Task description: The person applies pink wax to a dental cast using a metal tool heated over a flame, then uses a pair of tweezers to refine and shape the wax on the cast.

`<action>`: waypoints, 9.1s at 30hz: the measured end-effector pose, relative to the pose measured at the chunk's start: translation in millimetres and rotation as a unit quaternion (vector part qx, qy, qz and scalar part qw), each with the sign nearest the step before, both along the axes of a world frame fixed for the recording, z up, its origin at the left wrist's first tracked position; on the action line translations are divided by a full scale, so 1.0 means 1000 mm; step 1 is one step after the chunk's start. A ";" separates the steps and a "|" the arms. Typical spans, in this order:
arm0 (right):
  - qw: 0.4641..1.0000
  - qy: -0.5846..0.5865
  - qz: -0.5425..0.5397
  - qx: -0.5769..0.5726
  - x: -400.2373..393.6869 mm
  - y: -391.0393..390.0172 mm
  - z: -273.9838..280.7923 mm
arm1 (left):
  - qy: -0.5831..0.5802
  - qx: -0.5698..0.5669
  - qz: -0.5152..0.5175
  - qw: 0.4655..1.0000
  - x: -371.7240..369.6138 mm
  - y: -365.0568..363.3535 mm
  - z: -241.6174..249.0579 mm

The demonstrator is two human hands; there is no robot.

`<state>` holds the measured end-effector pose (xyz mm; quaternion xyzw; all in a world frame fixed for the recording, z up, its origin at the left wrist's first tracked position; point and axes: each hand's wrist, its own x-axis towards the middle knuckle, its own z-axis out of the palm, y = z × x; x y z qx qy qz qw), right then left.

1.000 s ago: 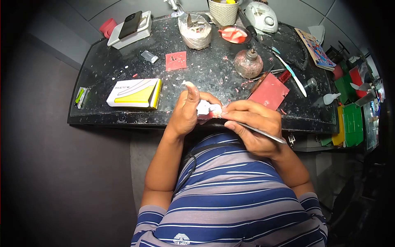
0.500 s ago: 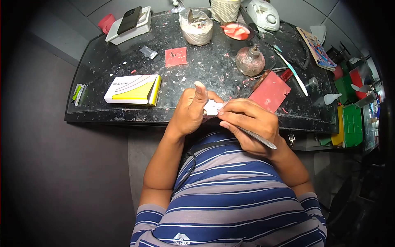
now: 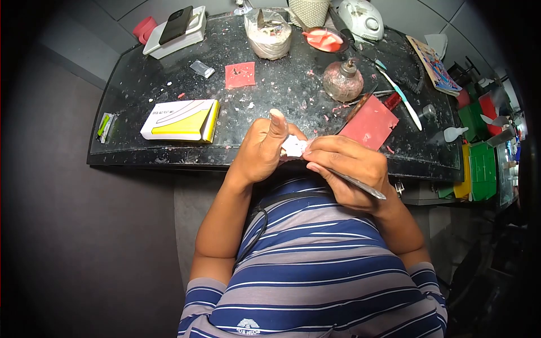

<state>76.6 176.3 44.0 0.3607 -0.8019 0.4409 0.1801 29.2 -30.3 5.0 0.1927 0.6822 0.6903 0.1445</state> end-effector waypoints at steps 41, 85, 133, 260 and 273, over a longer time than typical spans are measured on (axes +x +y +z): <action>0.997 -0.075 0.013 0.005 0.004 0.012 0.007 | 0.072 -0.069 -0.064 0.993 -0.005 -0.003 0.001; 0.994 0.086 -0.072 -0.015 -0.009 0.016 -0.015 | 0.098 0.085 0.034 0.991 0.013 0.017 -0.018; 0.982 -0.042 -0.074 -0.170 -0.006 0.030 -0.012 | 0.026 0.146 -0.063 0.987 0.003 -0.003 -0.010; 0.997 0.020 -0.049 -0.050 -0.006 0.017 -0.012 | 0.087 0.165 -0.002 0.982 0.016 0.014 -0.013; 0.997 0.032 -0.021 -0.070 -0.014 0.015 -0.015 | 0.044 0.167 -0.008 0.985 0.017 0.011 -0.008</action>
